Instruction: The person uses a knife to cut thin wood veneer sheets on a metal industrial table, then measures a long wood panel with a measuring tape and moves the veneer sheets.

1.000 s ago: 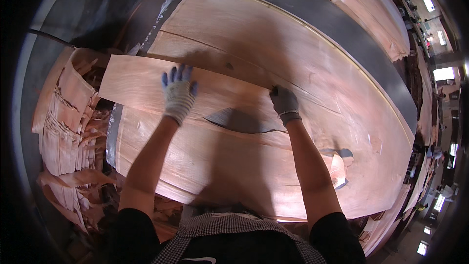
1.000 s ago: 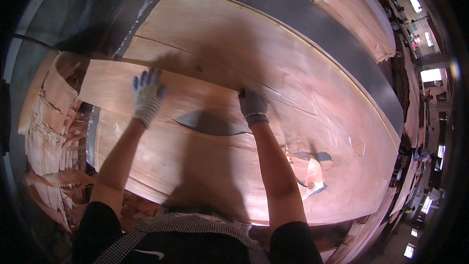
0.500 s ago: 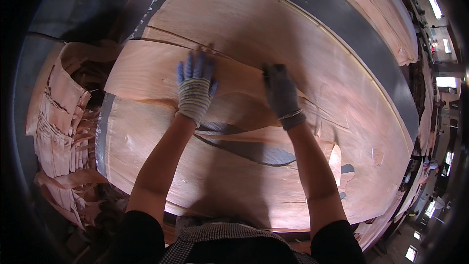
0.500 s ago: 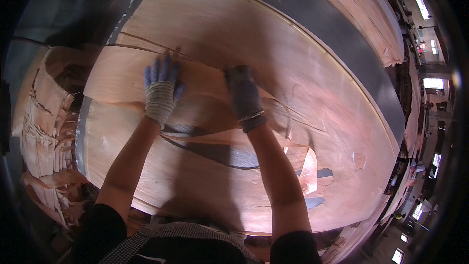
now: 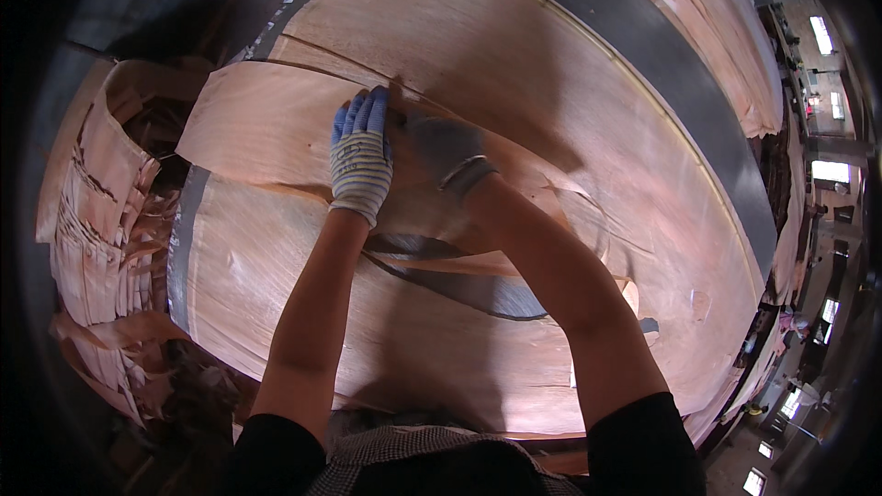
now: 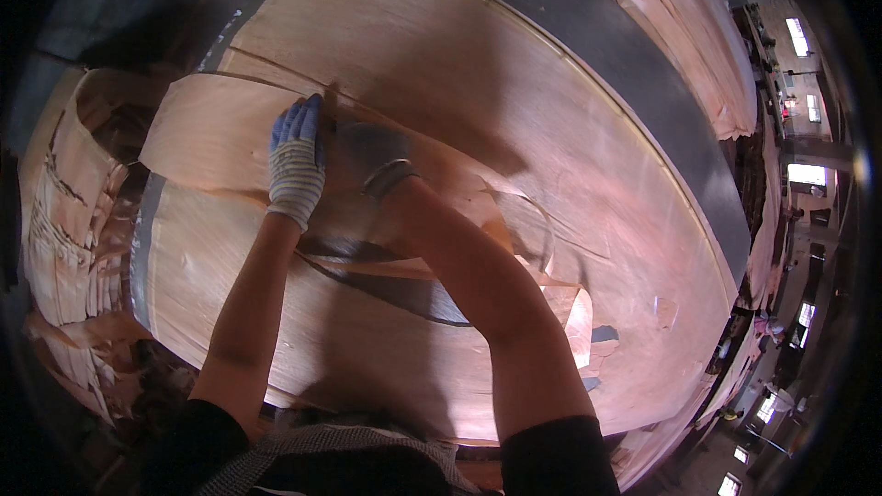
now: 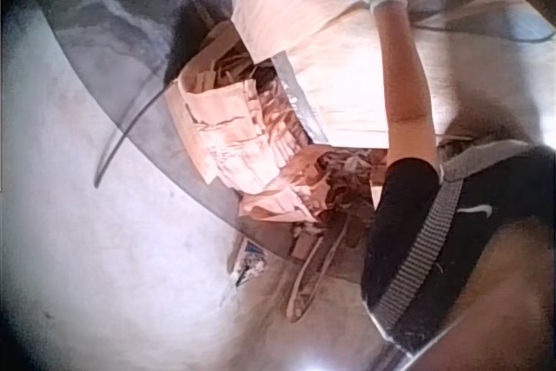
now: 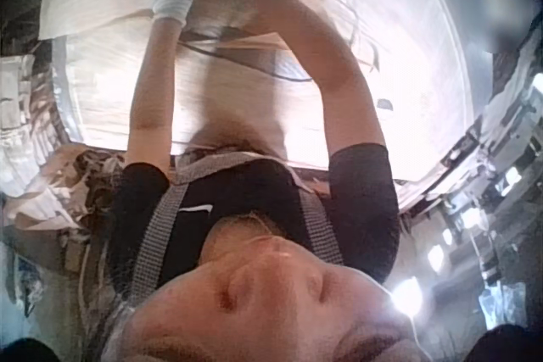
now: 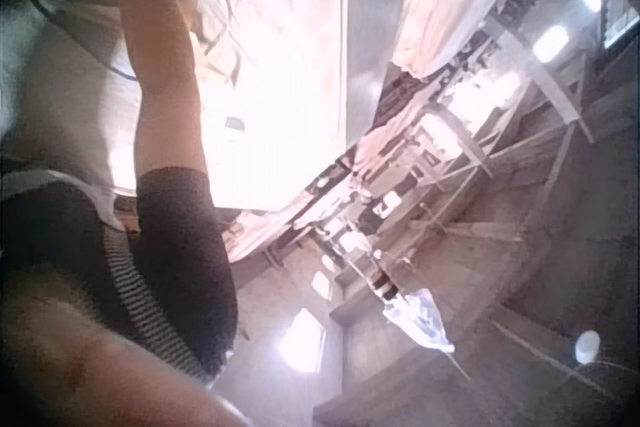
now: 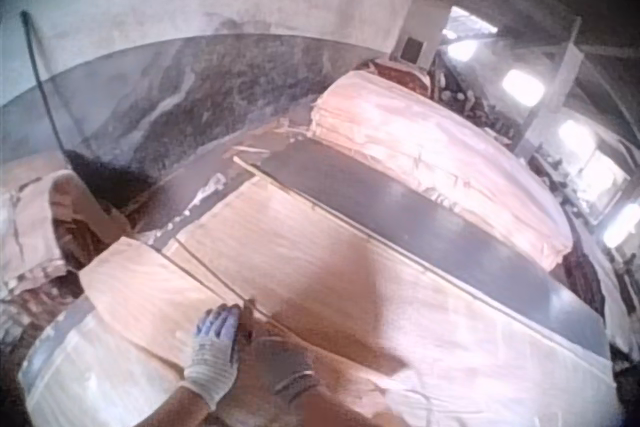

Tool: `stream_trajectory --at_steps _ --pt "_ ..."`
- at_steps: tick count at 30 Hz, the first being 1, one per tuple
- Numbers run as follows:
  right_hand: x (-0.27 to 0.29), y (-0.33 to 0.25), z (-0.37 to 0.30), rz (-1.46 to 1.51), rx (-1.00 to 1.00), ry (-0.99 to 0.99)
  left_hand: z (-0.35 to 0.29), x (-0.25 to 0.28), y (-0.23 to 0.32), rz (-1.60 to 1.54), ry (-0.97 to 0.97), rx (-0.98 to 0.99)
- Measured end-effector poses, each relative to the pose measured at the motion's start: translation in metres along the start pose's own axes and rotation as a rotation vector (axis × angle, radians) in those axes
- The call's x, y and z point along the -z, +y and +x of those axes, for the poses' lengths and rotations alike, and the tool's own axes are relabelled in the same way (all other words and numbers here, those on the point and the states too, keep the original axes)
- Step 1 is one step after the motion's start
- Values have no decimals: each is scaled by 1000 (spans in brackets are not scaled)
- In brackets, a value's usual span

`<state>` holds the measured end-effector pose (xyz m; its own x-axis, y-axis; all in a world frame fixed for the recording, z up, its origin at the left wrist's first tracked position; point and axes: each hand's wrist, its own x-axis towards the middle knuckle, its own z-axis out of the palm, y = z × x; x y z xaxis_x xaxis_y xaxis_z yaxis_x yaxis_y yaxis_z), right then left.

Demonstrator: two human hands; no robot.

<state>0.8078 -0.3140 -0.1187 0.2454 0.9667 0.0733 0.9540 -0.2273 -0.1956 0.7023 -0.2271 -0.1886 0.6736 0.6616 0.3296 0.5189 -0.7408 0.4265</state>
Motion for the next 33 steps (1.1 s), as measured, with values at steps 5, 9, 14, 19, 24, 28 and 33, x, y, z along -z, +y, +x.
stream_trajectory --at_steps 5,9,14,19,24,28,33 --pt "-18 24 -54 -32 26 -113 4 2 2 101 -36 -36" --pt "7 94 -77 -11 112 -388 -1 0 14 72 -16 11" --pt "26 133 -128 -82 -47 -257 -3 -3 15 67 13 39" --pt "10 94 -62 -15 61 -125 -1 -1 17 32 9 48" --pt "-31 66 12 -38 197 -280 2 2 24 46 -39 98" --pt "-16 84 -13 -72 93 -285 4 2 21 56 -24 81" --pt "-4 88 -137 -82 -284 -192 4 0 20 80 -1 51"
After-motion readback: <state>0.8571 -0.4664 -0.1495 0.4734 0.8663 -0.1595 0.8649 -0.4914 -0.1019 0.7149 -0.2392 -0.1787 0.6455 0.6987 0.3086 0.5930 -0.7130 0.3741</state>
